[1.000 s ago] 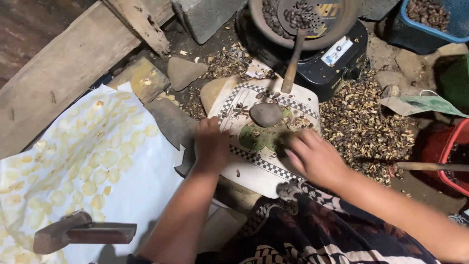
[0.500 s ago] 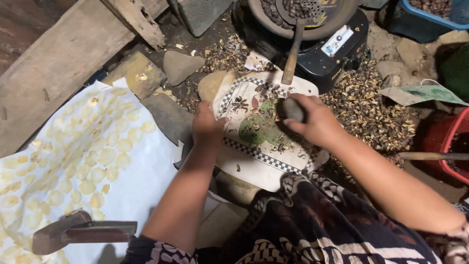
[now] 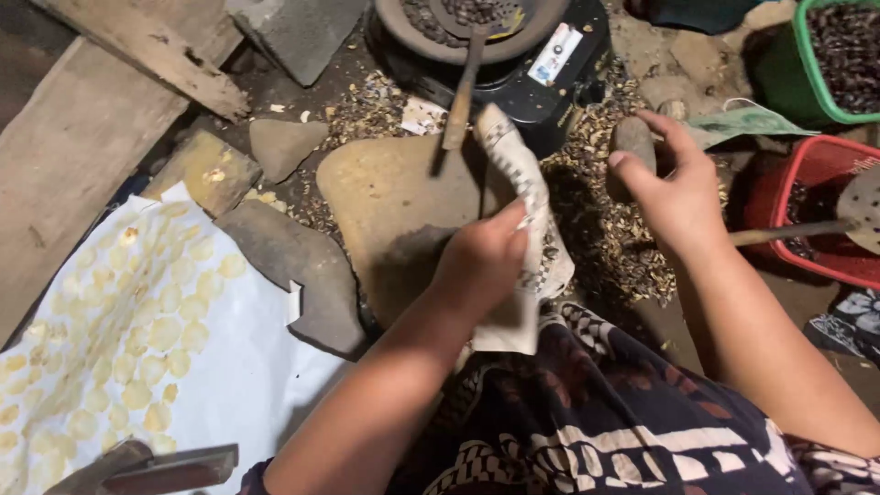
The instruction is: The person scoops roasted nuts from a pan on a stove using a slotted spoon and places them on a flat stone. They then use a smaller stone to crush the nuts on the flat surface. The crushed nuts are gathered and placed onto a white sheet on the floor.
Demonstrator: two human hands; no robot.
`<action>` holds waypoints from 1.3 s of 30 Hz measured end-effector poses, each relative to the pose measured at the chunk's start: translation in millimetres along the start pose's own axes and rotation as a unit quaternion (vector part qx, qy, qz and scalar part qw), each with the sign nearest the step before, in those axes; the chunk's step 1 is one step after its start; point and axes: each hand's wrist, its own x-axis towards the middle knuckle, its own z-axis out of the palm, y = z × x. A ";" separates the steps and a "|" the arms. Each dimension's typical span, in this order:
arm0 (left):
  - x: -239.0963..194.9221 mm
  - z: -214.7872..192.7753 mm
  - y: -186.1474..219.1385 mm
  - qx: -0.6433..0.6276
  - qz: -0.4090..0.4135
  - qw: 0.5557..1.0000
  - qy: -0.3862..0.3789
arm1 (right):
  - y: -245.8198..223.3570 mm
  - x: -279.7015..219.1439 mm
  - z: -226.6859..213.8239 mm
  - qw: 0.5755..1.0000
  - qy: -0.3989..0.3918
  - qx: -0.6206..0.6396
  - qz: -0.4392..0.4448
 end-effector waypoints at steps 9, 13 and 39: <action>13.9 -47.9 83.0 -0.098 0.048 0.994 -0.012 | -19.5 9.1 -32.9 0.997 0.015 0.042 -0.056; -2.2 -65.4 69.6 -0.076 0.150 0.986 0.018 | -10.7 2.8 -24.1 0.996 -0.012 -0.009 -0.085; -60.5 6.0 -154.4 0.266 0.095 0.931 0.233 | -43.2 12.1 102.9 0.990 -0.021 0.117 -0.070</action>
